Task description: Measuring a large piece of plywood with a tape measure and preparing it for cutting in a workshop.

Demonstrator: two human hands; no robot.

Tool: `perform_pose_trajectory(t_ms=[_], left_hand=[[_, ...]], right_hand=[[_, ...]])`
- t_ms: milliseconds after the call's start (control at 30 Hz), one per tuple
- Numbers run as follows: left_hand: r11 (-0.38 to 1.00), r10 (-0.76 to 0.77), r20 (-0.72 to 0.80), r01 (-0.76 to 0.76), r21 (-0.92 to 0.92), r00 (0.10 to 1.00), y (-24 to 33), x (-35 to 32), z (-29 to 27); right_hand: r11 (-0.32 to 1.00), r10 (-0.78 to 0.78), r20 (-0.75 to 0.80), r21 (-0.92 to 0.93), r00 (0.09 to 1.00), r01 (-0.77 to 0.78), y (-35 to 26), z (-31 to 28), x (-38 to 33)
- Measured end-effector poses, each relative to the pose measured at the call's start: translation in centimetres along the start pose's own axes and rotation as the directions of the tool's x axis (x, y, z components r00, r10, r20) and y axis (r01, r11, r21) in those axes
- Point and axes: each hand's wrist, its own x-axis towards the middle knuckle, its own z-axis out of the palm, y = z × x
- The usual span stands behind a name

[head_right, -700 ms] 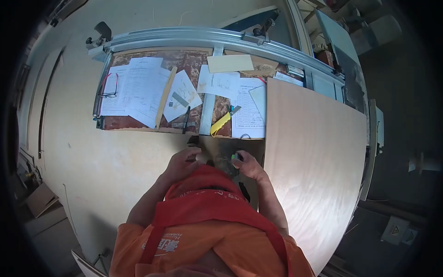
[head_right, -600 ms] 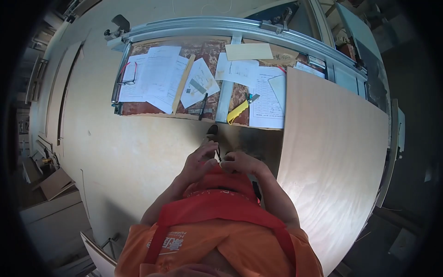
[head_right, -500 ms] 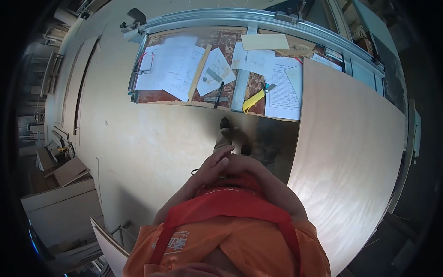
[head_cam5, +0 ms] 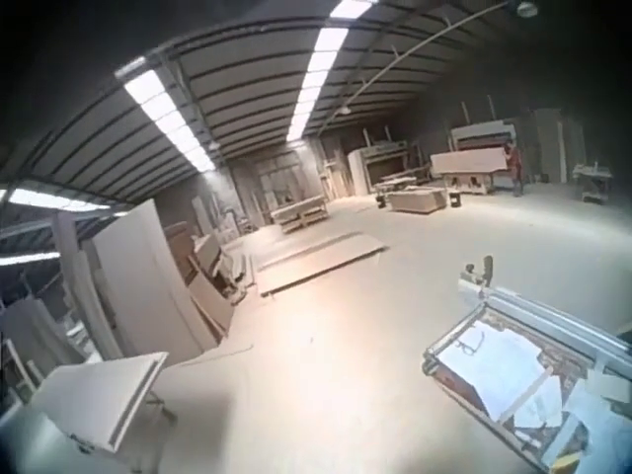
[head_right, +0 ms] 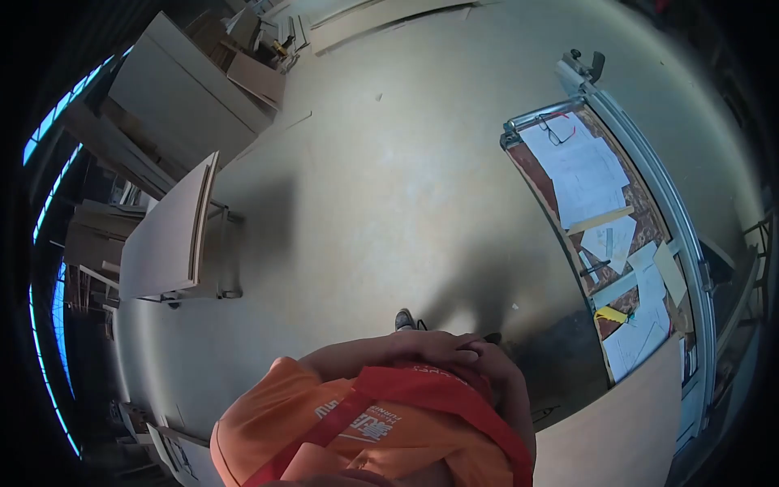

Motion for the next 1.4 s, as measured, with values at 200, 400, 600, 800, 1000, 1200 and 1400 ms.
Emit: perform_pose_trajectory(t_ms=[200, 400, 600, 800, 1000, 1200, 1400], left_hand=[[0.997, -0.068, -0.263, 0.056, -0.053, 0.962, -12.2, -11.9, -0.8], [0.943, -0.121, -0.669, -0.125, -0.308, 0.734, -25.2, -24.5, -0.6], [0.901, -0.221, -0.873, -0.252, -0.354, 0.436, -34.5, -34.8, 0.9], [0.73, -0.439, -0.881, -0.5, -0.466, 0.179, -38.3, -42.6, 1.8], [0.637, -0.577, -0.814, -0.59, -0.495, 0.06, -45.2, -48.3, -1.2], [0.378, -0.732, -0.638, -0.637, -0.672, 0.239, -54.5, -56.9, -2.4], [0.293, -0.885, -0.369, -0.274, -0.916, 0.285, -60.3, -69.1, 6.7]], right_hand=[[0.953, 0.161, 0.178, 0.228, 0.971, -0.2, -6.0, 8.1, 10.8], [0.893, 0.296, 0.385, 0.212, 0.874, -0.396, -14.2, 18.7, 25.0], [0.88, 0.285, 0.559, 0.17, 0.779, -0.444, -18.9, 28.4, 37.0], [0.862, 0.374, 0.583, 0.069, 0.721, -0.502, -26.2, 37.9, 45.6], [0.926, 0.334, 0.659, -0.095, 0.675, -0.365, -28.4, 45.4, 56.9], [0.841, 0.129, 0.51, 0.399, 0.85, -0.366, -39.6, 44.0, 75.5], [0.559, -0.127, -0.062, 0.82, 0.99, 0.123, -49.9, 31.9, 92.9]])
